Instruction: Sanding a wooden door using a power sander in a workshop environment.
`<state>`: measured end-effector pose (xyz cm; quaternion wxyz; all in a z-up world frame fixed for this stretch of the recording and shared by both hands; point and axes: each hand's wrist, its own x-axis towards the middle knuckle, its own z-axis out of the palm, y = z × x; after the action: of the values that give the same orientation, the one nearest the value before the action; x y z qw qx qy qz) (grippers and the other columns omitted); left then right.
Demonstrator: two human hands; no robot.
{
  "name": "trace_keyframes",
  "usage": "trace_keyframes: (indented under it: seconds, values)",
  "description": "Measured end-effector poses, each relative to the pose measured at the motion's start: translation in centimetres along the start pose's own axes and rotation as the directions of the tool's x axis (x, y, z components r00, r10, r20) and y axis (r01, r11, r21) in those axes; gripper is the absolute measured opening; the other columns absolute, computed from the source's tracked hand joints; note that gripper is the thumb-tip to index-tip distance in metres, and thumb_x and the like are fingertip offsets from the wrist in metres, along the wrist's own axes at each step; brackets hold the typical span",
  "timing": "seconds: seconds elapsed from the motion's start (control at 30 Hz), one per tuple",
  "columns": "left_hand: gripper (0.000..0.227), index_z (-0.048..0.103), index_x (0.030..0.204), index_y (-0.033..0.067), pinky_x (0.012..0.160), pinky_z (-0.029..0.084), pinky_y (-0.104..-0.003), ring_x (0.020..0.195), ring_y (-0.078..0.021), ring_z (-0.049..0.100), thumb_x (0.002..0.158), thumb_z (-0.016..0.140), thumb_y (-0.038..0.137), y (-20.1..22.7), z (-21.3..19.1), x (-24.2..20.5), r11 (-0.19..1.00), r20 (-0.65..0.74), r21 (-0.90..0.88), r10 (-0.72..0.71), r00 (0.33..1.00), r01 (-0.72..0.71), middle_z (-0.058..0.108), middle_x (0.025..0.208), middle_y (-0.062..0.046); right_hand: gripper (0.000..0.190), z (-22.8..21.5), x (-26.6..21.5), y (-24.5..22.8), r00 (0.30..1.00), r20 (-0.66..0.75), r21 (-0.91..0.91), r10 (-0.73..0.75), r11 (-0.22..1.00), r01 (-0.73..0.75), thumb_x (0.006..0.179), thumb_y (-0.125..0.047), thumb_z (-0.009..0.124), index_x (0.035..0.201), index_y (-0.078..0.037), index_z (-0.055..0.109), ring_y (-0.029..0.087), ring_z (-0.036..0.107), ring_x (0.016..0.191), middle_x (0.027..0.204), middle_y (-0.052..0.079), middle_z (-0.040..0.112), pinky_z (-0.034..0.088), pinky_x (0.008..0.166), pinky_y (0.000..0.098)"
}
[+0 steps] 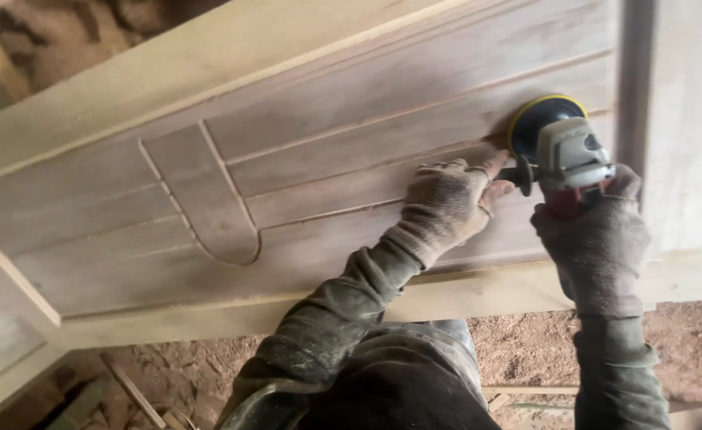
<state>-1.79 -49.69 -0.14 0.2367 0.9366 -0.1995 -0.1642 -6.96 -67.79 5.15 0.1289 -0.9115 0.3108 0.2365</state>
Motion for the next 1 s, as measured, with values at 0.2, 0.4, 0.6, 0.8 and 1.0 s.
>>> trace_keyframes:
  seconds: [0.2,0.4,0.6,0.8,1.0]
  values:
    - [0.030,0.073,0.108,0.0144,0.075,0.060,-0.050,0.078,-0.0388,0.075,0.092,0.072,0.040,-10.8,-6.9,-8.8,0.973,-0.250,-0.227,-0.032,0.968,-0.027,0.074,0.073,-0.014,0.076,6.5,-5.4,-11.0,0.992,0.096,0.045,-0.081,0.996,0.077,0.076,-0.031,0.077,0.138,-0.017,0.036,0.048,0.071,0.100,0.108,0.019,0.072,0.057,0.088,0.0603]
    - [0.037,0.072,0.129,0.0345,0.071,0.062,-0.041,0.083,-0.0257,0.075,0.096,0.066,0.051,-20.8,-7.2,-17.9,0.941,-0.230,-0.187,-0.321,0.919,0.282,0.076,0.086,-0.004,0.071,10.3,-10.2,-20.4,0.916,0.194,-0.096,-0.350,0.923,0.373,0.074,-0.041,0.073,0.134,-0.023,0.040,0.043,0.072,0.092,0.104,0.010,0.065,0.061,0.075,0.0566]
    - [0.044,0.063,0.138,0.0459,0.089,0.059,-0.047,0.096,-0.0297,0.074,0.097,0.055,0.063,-19.0,-5.3,-14.2,0.919,0.006,-0.159,-0.365,0.931,0.361,0.075,0.095,-0.005,0.069,7.6,-7.9,-17.6,0.934,0.229,-0.080,-0.275,0.951,0.299,0.076,-0.044,0.073,0.131,-0.026,0.036,0.045,0.071,0.100,0.112,0.012,0.064,0.059,0.083,0.0583]
    - [0.046,0.061,0.139,0.0407,0.078,0.060,-0.049,0.089,-0.0333,0.074,0.098,0.054,0.059,-9.9,-3.3,-5.8,0.989,0.089,-0.045,-0.133,0.987,0.138,0.072,0.086,-0.008,0.069,3.2,-3.8,-9.1,0.982,0.185,0.001,-0.036,0.999,0.036,0.075,-0.045,0.073,0.131,-0.027,0.039,0.041,0.072,0.102,0.112,0.010,0.066,0.058,0.088,0.0555]
    - [0.043,0.065,0.134,0.0356,0.070,0.060,-0.049,0.081,-0.0341,0.076,0.096,0.055,0.054,0.3,-1.3,-0.9,0.994,0.110,-0.059,0.103,0.989,-0.097,0.071,0.079,-0.009,0.078,0.2,-2.5,0.7,0.965,0.130,0.133,0.226,0.961,-0.243,0.071,-0.040,0.081,0.136,-0.024,0.041,0.041,0.071,0.107,0.115,0.014,0.069,0.054,0.096,0.0540]
